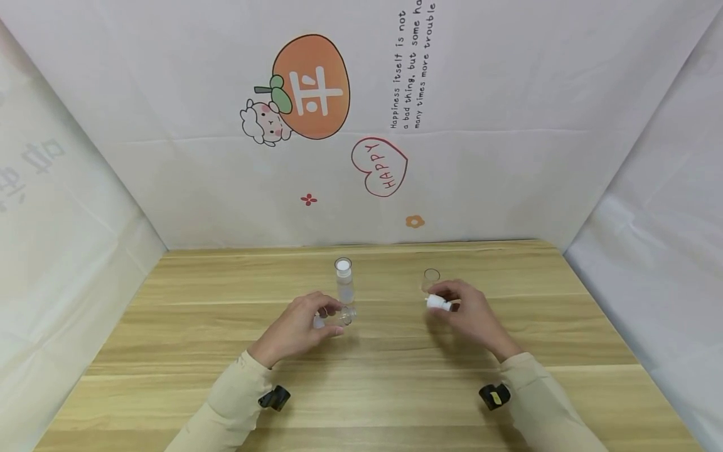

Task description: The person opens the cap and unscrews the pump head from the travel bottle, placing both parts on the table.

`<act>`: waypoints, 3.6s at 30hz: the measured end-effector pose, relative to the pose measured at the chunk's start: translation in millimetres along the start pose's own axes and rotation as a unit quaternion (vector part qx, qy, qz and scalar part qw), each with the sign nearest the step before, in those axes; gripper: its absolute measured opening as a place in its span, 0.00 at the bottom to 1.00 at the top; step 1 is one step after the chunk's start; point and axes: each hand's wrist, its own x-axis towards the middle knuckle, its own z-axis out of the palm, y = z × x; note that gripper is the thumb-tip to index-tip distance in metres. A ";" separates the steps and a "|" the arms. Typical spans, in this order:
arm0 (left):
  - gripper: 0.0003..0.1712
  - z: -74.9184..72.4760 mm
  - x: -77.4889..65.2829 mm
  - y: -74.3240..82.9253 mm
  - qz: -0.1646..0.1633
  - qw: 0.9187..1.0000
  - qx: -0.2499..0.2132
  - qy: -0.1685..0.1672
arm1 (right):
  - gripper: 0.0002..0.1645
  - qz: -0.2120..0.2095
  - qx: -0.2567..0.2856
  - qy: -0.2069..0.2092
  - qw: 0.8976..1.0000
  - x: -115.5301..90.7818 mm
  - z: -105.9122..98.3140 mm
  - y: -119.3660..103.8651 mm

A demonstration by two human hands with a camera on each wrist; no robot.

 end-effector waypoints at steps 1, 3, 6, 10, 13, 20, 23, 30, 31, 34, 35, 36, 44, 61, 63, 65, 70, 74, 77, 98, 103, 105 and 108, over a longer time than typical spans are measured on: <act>0.19 -0.1 -0.1 0.1 0.000 1.000 0.001 0.000 | 0.19 0.006 -0.004 0.000 1.000 0.0 -1.9 2.4; 0.19 -0.1 -0.1 -0.2 0.001 1.000 0.002 0.001 | 0.19 0.015 -0.017 0.000 1.000 0.3 -5.3 7.0; 0.19 -0.9 -0.7 -0.5 0.003 1.000 0.003 0.002 | 0.19 0.034 -0.034 0.001 0.999 1.6 -9.8 14.5; 0.19 -2.1 -1.5 -1.0 0.004 1.000 0.002 0.002 | 0.20 0.058 -0.049 0.004 0.997 3.1 -13.6 25.4; 0.19 -2.2 -1.7 -2.1 0.007 1.000 0.002 0.002 | 0.19 0.068 -0.060 0.008 0.996 5.5 -15.5 34.8; 0.19 -2.7 -2.1 -3.0 0.010 1.000 0.004 0.004 | 0.19 0.092 -0.076 0.005 0.993 16.0 -19.3 48.8; 0.19 -2.8 -2.4 -2.7 0.012 1.000 0.005 0.004 | 0.19 0.099 -0.084 0.008 0.992 20.5 -20.8 52.7; 0.19 -2.6 -2.4 -2.3 0.012 1.000 0.010 0.004 | 0.19 0.100 -0.094 0.015 0.990 29.6 -22.2 61.8; 0.18 -2.6 -2.4 -2.1 0.011 1.000 0.011 0.004 | 0.19 0.101 -0.095 0.015 0.990 30.6 -22.2 62.9; 0.19 -3.1 -2.8 -1.1 0.006 1.000 0.011 0.003 | 0.19 0.099 -0.101 0.016 0.990 33.2 -21.9 64.1; 0.19 -3.3 -3.0 -0.9 0.005 1.000 0.010 0.003 | 0.18 0.098 -0.105 0.016 0.990 34.1 -21.7 64.2; 0.19 -3.4 -3.1 -0.8 0.004 1.000 0.010 0.003 | 0.18 0.096 -0.108 0.017 0.989 35.0 -21.3 64.3; 0.19 -3.3 -3.1 -0.9 0.005 1.000 0.014 0.003 | 0.18 0.094 -0.121 0.025 0.988 39.1 -18.3 63.4; 0.19 -2.6 -2.3 -1.1 0.002 1.000 0.007 0.002 | 0.19 0.105 -0.127 0.022 0.986 40.8 -12.7 62.3; 0.19 -2.7 -2.2 -1.2 0.001 1.000 0.005 0.002 | 0.20 0.106 -0.127 0.022 0.986 40.5 -12.7 62.4; 0.19 -2.9 -2.1 -1.4 0.001 1.000 0.004 0.003 | 0.20 0.106 -0.126 0.021 0.986 40.0 -12.9 62.6; 0.19 -3.8 -2.3 -1.2 0.000 1.000 0.002 0.004 | 0.23 0.103 -0.128 0.018 0.986 39.3 -13.8 63.0; 0.19 -3.6 -2.7 -1.4 0.000 1.000 0.000 0.003 | 0.24 0.107 -0.126 0.013 0.986 39.0 -14.1 61.1; 0.20 -3.2 -3.2 -2.3 -0.002 1.000 0.001 0.004 | 0.25 0.110 -0.125 0.013 0.986 38.9 -14.0 60.6; 0.19 -11.4 -8.4 -16.0 -0.033 0.998 -0.026 0.038 | 0.31 0.085 -0.148 0.043 0.984 22.4 -21.3 40.9; 0.19 -15.1 -7.9 -23.7 -0.039 0.997 -0.023 0.063 | 0.30 0.063 -0.147 0.059 0.985 15.5 -19.3 32.1; 0.19 -17.3 -7.7 -26.6 -0.040 0.996 -0.022 0.073 | 0.29 0.057 -0.148 0.063 0.985 13.8 -18.0 27.5; 0.20 -21.4 -7.6 -30.2 -0.047 0.995 -0.023 0.084 | 0.28 0.052 -0.150 0.069 0.985 11.6 -15.2 20.4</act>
